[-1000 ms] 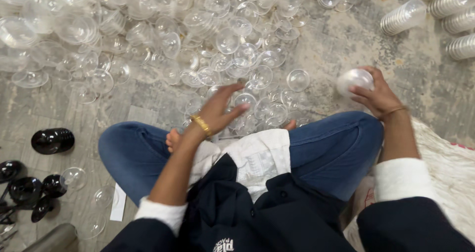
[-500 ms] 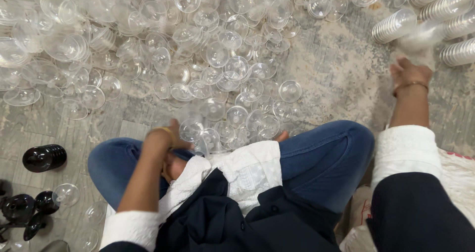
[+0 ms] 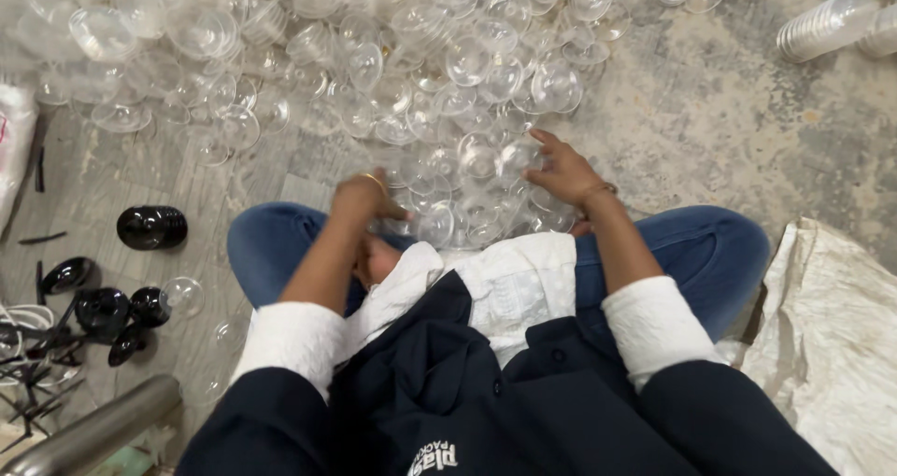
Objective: The person sits cross-legged on the floor among a large spread of small clear plastic cups and repeatedly picks up cups one at a time, nesting them into a stack held in one hand, occasionally reaching aside to grab more cups and setting completed stacks aside.
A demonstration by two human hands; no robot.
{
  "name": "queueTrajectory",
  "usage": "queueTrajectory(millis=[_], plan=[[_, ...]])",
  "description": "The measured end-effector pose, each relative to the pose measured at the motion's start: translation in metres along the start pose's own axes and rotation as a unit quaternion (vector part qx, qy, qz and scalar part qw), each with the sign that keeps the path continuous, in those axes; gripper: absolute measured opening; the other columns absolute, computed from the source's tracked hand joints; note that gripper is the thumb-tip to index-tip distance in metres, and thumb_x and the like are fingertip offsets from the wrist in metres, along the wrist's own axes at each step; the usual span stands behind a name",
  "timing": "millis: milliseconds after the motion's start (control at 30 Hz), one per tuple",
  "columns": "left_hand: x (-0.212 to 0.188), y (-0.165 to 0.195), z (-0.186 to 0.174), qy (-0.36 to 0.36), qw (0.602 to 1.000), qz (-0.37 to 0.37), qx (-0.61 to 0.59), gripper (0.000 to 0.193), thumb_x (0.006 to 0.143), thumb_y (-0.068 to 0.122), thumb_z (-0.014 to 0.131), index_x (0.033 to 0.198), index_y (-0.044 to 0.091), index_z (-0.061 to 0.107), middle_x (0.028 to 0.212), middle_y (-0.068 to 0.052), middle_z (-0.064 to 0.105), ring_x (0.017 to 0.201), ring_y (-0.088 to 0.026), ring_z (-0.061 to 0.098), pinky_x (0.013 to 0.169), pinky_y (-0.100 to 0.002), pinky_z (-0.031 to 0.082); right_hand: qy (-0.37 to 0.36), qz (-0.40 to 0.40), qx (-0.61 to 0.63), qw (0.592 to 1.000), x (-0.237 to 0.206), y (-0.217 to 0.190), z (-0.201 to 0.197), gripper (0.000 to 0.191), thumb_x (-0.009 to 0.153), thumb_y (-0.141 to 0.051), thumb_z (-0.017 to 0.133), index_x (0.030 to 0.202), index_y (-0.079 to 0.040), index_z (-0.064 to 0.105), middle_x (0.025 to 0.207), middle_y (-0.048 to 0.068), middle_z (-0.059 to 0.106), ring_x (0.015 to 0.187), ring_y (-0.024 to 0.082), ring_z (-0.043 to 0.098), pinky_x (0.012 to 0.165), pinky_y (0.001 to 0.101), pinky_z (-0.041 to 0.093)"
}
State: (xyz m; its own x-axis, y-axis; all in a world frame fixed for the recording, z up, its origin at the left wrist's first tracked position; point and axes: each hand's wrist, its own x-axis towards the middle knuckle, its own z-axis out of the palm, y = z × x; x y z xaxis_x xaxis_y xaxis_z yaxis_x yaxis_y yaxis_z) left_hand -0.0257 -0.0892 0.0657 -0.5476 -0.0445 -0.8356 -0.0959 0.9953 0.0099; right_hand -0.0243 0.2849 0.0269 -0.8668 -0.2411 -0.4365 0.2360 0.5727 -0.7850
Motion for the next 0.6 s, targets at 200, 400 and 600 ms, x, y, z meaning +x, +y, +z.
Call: queueTrajectory(millis=[200, 400, 600], plan=[[-0.017, -0.026, -0.017, -0.129, 0.983, -0.102, 0.083, 0.069, 0.077, 0.049, 0.078, 0.136, 0.018, 0.058, 0.130, -0.010, 0.063, 0.117, -0.030, 0.060, 0.096, -0.052, 0.049, -0.088, 0.208, -0.276, 0.934, -0.042, 0.007, -0.053, 0.122, 0.072, -0.044, 0.083, 0.166, -0.014, 0.013, 0.132, 0.030, 0.064, 0.122, 0.043, 0.064, 0.107, 0.0446, 0.050], [0.024, 0.001, 0.013, -0.171, 0.965, 0.123, -0.154, 0.044, 0.083, 0.029, 0.071, 0.122, 0.014, 0.057, 0.102, -0.013, 0.073, 0.089, -0.027, 0.070, 0.076, -0.044, 0.057, -0.113, 0.177, -0.329, 0.921, -0.033, -0.009, 0.026, 0.125, 0.072, -0.039, 0.087, 0.164, -0.010, 0.008, 0.135, 0.032, 0.059, 0.125, 0.044, 0.059, 0.106, 0.0448, 0.048], [0.044, 0.015, 0.010, -0.031, 0.912, 0.235, -0.335, 0.031, 0.092, 0.027, 0.067, 0.114, 0.005, 0.070, 0.088, -0.010, 0.078, 0.072, -0.020, 0.071, 0.063, -0.033, 0.058, 0.043, 0.035, -0.121, 0.991, -0.014, -0.068, 0.036, 0.124, 0.073, -0.035, 0.087, 0.163, -0.010, 0.005, 0.128, 0.026, 0.066, 0.119, 0.039, 0.065, 0.102, 0.0433, 0.051]])
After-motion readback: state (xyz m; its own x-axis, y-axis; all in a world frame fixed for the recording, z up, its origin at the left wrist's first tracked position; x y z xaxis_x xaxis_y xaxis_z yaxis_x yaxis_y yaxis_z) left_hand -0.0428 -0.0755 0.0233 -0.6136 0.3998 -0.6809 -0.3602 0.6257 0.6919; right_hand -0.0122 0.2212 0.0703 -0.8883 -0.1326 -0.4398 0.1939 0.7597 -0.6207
